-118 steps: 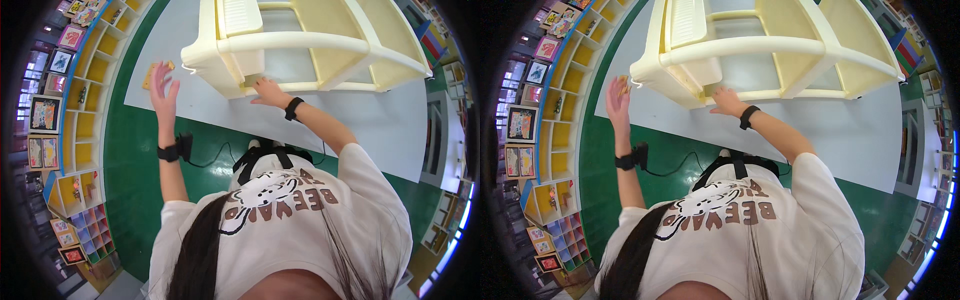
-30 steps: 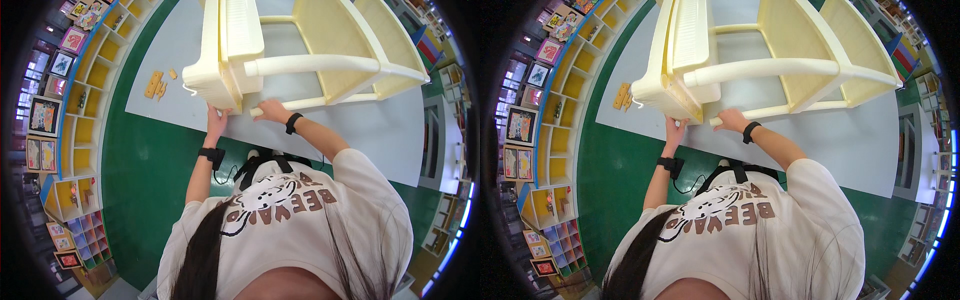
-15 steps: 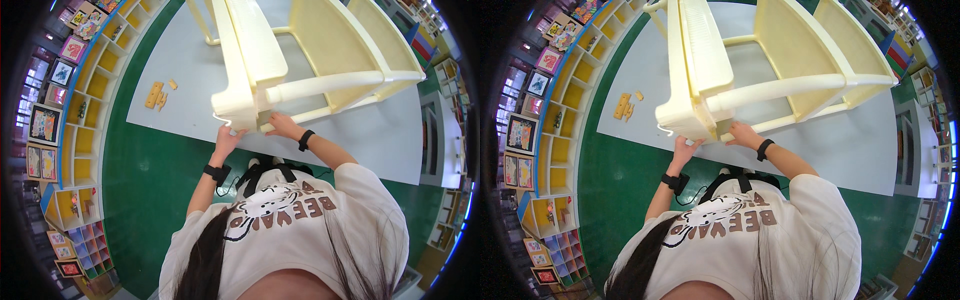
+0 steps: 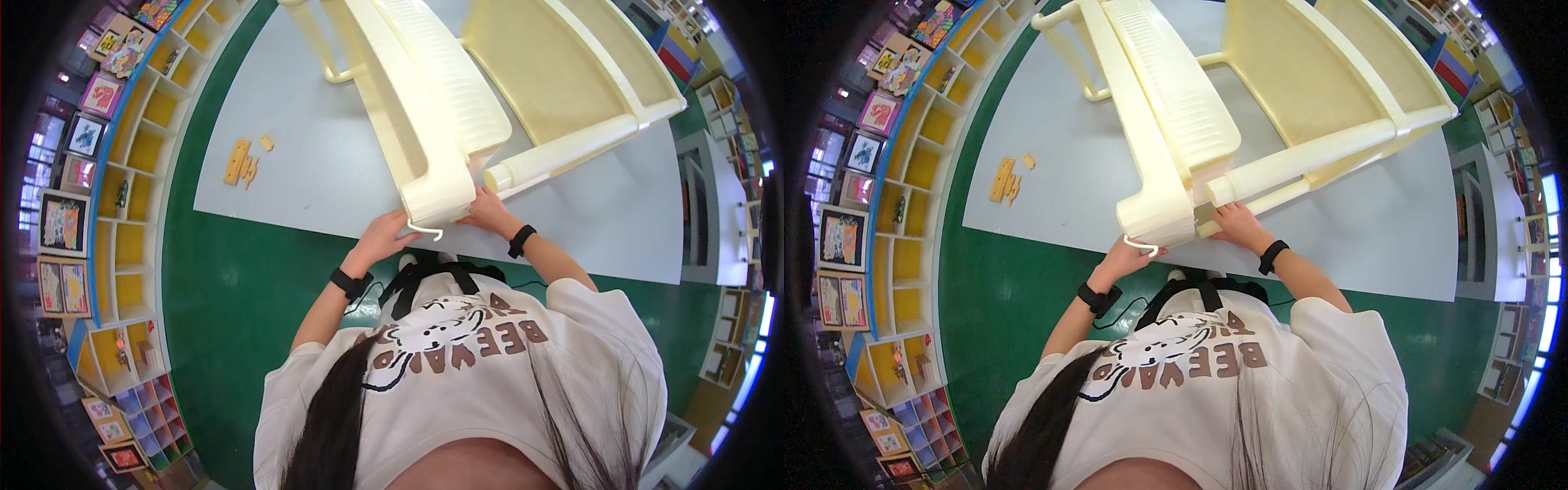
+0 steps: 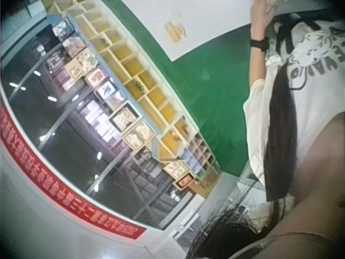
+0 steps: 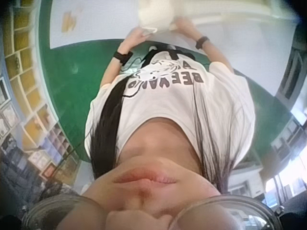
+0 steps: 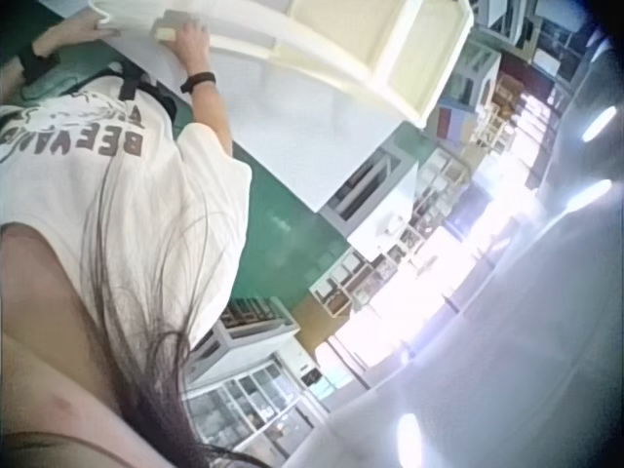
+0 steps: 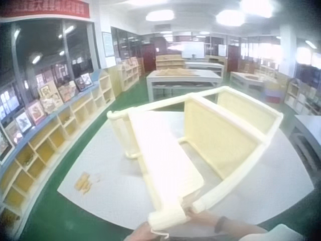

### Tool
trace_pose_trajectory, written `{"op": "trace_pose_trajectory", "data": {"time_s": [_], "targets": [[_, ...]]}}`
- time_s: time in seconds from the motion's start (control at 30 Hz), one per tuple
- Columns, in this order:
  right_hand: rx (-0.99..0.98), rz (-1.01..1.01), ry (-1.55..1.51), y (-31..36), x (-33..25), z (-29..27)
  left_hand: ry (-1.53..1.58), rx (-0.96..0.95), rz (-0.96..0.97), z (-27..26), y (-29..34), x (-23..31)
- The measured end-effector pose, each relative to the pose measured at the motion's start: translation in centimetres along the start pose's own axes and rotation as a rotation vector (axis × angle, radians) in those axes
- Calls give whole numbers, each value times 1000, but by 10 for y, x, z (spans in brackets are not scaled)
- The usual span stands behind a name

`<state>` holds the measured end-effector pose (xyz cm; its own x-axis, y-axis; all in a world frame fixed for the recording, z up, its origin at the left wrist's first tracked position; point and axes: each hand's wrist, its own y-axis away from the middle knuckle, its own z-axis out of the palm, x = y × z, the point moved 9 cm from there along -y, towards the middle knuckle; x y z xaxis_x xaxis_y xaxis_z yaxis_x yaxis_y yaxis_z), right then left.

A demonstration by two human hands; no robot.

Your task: Disassembling a three-tier plastic utility cart by pulling apart the trays and support legs.

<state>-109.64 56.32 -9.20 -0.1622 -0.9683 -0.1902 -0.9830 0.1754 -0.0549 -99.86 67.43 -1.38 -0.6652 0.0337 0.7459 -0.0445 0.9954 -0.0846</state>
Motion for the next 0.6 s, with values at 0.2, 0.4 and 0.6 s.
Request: {"op": "trace_pose_trajectory", "data": {"time_s": [0.2, 0.4, 0.6], "targets": [[78, 185, -94, 28, 42, -25, -12, 20, -35, 14, 6, -18], [-6, 244, 139, 55, 113, -21, -199, 211, 50, -1, 15, 4], [-103, 157, 56, 36, 97, -20, -143, 195, -150, -4, 37, -26]]}}
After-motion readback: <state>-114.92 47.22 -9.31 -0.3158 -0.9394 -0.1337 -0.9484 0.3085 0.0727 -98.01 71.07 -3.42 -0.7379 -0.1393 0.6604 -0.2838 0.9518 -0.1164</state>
